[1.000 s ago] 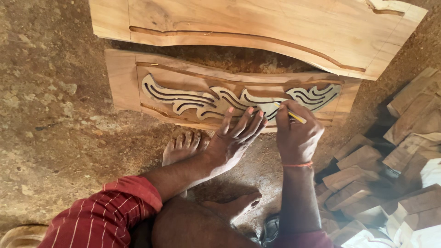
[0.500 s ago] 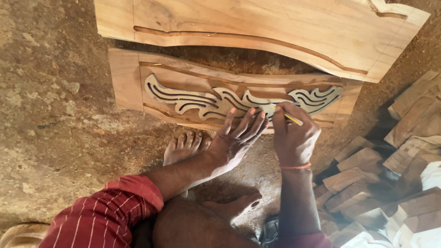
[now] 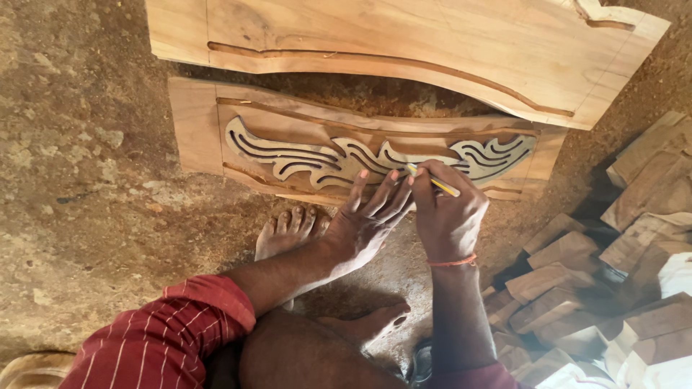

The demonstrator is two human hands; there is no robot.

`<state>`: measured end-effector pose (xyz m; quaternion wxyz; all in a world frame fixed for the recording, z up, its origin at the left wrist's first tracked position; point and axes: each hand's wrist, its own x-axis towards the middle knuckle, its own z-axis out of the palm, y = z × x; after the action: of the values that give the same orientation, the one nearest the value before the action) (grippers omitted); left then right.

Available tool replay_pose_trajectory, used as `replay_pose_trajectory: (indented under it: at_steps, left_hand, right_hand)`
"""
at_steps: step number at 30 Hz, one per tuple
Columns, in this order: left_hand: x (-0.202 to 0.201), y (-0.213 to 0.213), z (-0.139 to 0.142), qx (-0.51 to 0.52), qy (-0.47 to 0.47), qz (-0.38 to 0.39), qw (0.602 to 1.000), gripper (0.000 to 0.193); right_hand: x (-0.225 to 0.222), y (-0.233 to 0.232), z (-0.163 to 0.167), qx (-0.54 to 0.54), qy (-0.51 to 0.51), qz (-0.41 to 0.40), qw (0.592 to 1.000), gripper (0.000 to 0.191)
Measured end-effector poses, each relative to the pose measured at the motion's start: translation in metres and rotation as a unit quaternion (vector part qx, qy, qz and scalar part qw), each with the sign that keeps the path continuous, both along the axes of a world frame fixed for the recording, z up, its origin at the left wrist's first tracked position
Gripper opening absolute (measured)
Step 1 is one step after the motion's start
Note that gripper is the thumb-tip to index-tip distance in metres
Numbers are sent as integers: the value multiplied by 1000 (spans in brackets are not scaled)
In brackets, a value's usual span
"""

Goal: The person sits on the floor and uses a pencil to draw a decorative wavy pattern onto a wooden board. The person holds the board steady with one hand while drawing with the other, gradually extending the design across the surface.

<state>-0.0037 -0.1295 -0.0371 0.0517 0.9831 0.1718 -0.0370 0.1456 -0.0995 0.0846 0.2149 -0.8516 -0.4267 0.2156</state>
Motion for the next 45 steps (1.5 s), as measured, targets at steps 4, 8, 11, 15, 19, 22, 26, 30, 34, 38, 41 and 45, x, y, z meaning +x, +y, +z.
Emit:
replay_pose_trajectory:
  at_steps: [4, 8, 11, 15, 19, 22, 26, 30, 34, 38, 41, 45]
  left_hand:
    - [-1, 0, 0, 40, 2, -5, 999, 92]
    - [3, 0, -2, 29, 54, -42, 997, 93]
    - [0, -2, -3, 11, 54, -42, 998, 85]
    - [1, -2, -2, 14, 40, -27, 999, 82]
    - [2, -1, -2, 31, 44, -32, 998, 85]
    - [0, -1, -3, 32, 26, -24, 999, 81]
    - [2, -2, -7, 7, 83, -64, 994, 75]
    - [2, -2, -11, 7, 126, -100, 987, 77]
    - [1, -1, -11, 23, 129, -106, 986, 80]
    - [3, 0, -12, 14, 96, -84, 992, 82]
    - [1, 1, -8, 19, 25, -31, 999, 89]
    - [2, 4, 2, -7, 1, -6, 1000, 104]
  right_hand:
    - [2, 0, 1, 6, 2, 6, 1000, 13]
    - [-5, 2, -4, 27, 51, -5, 998, 13]
    - [-12, 5, -6, 45, 44, -5, 998, 12]
    - [-14, 8, -2, 38, 56, -21, 997, 12]
    - [-10, 9, 4, 21, 28, 12, 999, 11]
    - [-14, 11, 3, 40, 46, 8, 998, 10]
    - [-20, 15, -2, 57, 63, 7, 996, 9]
    - [-23, 17, -6, 63, 45, 14, 997, 10]
    - [-28, 13, -11, 89, 22, 14, 996, 11]
    - [-26, 7, -13, 93, 41, -5, 995, 13]
    - [-19, -8, -1, 116, -8, 6, 993, 11]
    - [-5, -32, 17, 118, 42, -106, 986, 10]
